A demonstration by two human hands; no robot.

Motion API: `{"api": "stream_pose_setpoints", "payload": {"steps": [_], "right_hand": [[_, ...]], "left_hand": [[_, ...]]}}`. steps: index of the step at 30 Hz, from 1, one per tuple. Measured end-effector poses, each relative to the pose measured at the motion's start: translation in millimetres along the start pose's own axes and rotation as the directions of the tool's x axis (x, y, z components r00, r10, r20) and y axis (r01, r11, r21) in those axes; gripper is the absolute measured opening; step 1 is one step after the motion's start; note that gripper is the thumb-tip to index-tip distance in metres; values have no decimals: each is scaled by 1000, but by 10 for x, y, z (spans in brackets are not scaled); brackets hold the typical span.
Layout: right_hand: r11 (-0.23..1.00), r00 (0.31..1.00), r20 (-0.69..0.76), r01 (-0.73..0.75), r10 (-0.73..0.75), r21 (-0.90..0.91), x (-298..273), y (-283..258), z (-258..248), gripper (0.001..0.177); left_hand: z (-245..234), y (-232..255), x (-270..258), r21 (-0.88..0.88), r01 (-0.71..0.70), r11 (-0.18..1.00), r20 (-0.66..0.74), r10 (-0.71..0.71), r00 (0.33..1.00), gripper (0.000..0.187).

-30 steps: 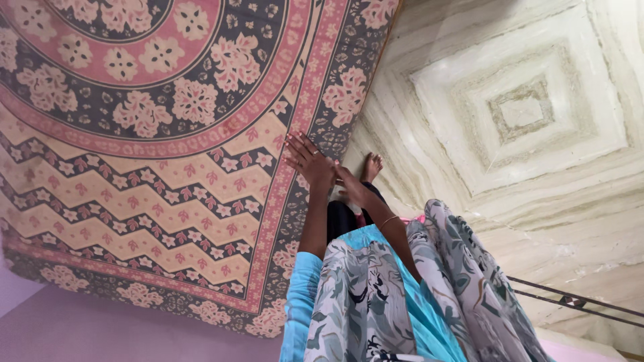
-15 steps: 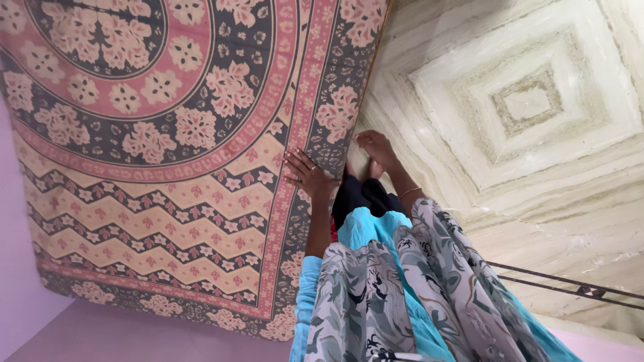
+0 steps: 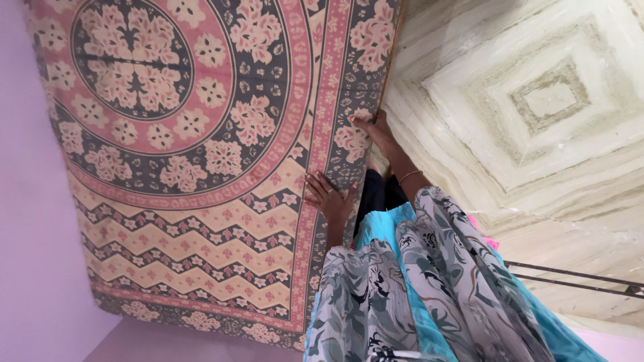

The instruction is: The person spreads a large patterned fabric cover over a mattress by smoothing the surface and aligning the edges by hand.

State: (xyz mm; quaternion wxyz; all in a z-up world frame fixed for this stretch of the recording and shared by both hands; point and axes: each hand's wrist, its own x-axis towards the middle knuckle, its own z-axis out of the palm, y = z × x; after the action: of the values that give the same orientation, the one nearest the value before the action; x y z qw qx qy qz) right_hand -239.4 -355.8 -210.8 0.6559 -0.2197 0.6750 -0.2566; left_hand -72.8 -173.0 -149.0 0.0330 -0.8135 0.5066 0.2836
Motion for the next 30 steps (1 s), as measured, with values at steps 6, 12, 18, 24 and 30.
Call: {"api": "stream_pose_setpoints", "payload": {"steps": [6, 12, 18, 24, 30], "right_hand": [[991, 999, -25, 51, -48, 123, -15, -144, 73, 105], [863, 976, 209, 156, -61, -480, 293, -203, -454, 98], [827, 946, 234, 313, -226, -468, 829, -515, -1088, 79], [968, 974, 135, 201, -181, -149, 1069, -929, -769, 88], [991, 995, -26, 99, -97, 84, 949, -1151, -338, 89]], "left_hand": [[-131, 252, 417, -86, -185, 979, -147, 171, 974, 111], [-295, 963, 1423, -101, -380, 919, -141, 365, 920, 104], [-521, 1194, 1913, 32, -556, 831, -27, 556, 830, 137], [-734, 1069, 2039, -64, -679, 731, 118, 681, 722, 151], [-765, 1199, 2017, 88, -588, 804, 269, 549, 791, 151]]}}
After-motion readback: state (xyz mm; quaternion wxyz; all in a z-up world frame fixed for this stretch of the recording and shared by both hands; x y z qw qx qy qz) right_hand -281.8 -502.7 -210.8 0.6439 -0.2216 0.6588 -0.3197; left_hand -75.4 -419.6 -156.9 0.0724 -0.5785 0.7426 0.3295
